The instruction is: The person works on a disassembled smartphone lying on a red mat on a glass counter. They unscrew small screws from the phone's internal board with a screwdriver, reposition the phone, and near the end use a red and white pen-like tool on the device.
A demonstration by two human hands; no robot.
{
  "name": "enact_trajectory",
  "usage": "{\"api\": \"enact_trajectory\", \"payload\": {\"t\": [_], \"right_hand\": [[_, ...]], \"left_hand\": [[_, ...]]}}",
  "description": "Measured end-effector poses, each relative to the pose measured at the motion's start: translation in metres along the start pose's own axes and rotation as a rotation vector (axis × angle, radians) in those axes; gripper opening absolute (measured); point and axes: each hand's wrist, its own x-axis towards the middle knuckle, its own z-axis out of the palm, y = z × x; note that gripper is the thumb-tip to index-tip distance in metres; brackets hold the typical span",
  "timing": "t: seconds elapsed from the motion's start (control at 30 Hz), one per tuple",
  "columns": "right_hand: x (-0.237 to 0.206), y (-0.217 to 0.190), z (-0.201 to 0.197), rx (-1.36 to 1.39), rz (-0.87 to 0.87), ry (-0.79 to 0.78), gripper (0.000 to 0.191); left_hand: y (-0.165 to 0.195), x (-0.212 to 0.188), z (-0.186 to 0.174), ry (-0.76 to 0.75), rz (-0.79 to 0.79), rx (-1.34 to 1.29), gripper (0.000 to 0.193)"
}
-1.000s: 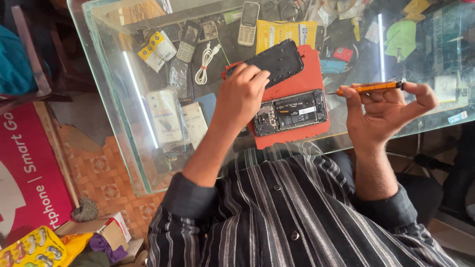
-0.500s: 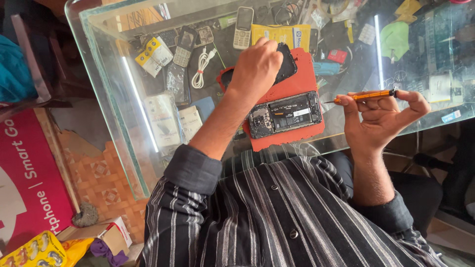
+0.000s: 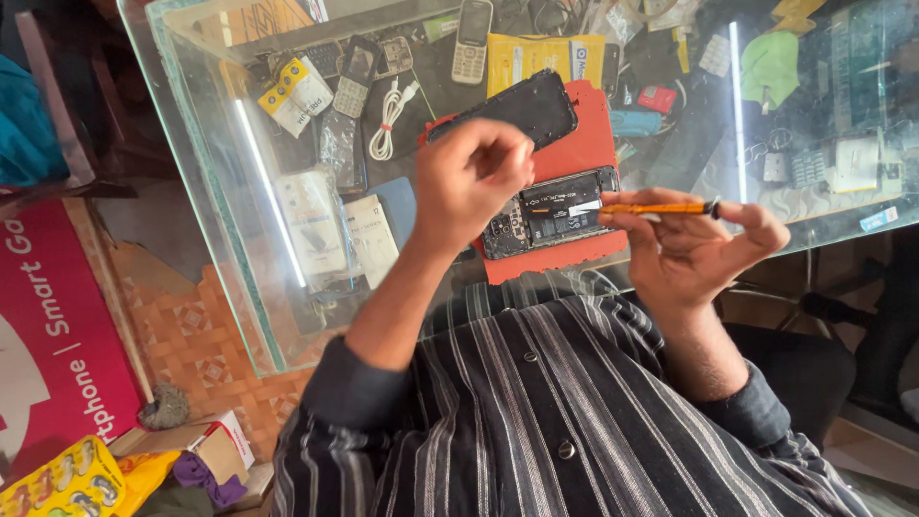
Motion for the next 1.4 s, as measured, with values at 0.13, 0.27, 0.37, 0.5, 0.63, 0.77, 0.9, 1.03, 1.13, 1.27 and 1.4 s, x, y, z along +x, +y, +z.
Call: {"api": "enact_trajectory", "payload": {"t": [0.13, 0.27, 0.37, 0.5, 0.63, 0.77, 0.9, 1.03, 1.13, 1.27, 1.4], "right_hand": [[0.002, -0.017, 0.013, -0.053, -0.081, -0.081, 0.059], [0.001, -0.022, 0.026, -0.078, -0.189, -0.124, 0.060], [-0.003, -0.020, 0.033, -0.132, -0.242, -0.148, 0.059], [-0.005, -0.014, 0.036, -0.103, -0.280, -0.151, 0.056], [-0.004, -0.012, 0.037, -0.105, -0.296, -0.156, 0.056], [-0.002, -0.011, 0.039, -0.108, -0.312, -0.173, 0.057], [0.000, -0.009, 0.045, -0.014, -0.322, -0.277, 0.054], [0.000, 0.002, 0.055, 0.044, -0.336, -0.352, 0.059], [0.000, 0.015, 0.065, 0.112, -0.307, -0.383, 0.061], [-0.003, 0.025, 0.072, 0.124, -0.299, -0.437, 0.061], [-0.005, 0.028, 0.072, 0.081, -0.303, -0.473, 0.060]], "left_hand": [[0.009, -0.052, -0.006, 0.085, -0.011, -0.072, 0.021], [0.005, -0.089, 0.000, 0.078, 0.059, 0.015, 0.037], [-0.003, -0.097, 0.003, 0.063, 0.061, 0.030, 0.042], [-0.006, -0.099, 0.006, 0.058, 0.035, 0.031, 0.045], [-0.007, -0.098, 0.007, 0.048, 0.073, 0.051, 0.045], [-0.009, -0.097, 0.007, 0.056, 0.056, 0.091, 0.044], [-0.006, -0.096, 0.005, 0.066, 0.033, 0.219, 0.042], [0.001, -0.089, -0.004, 0.031, 0.067, 0.301, 0.043], [0.009, -0.088, -0.013, -0.019, -0.004, 0.376, 0.039], [0.013, -0.093, -0.021, -0.041, -0.151, 0.553, 0.036], [0.007, -0.101, -0.022, -0.033, -0.054, 0.609, 0.039]]}}
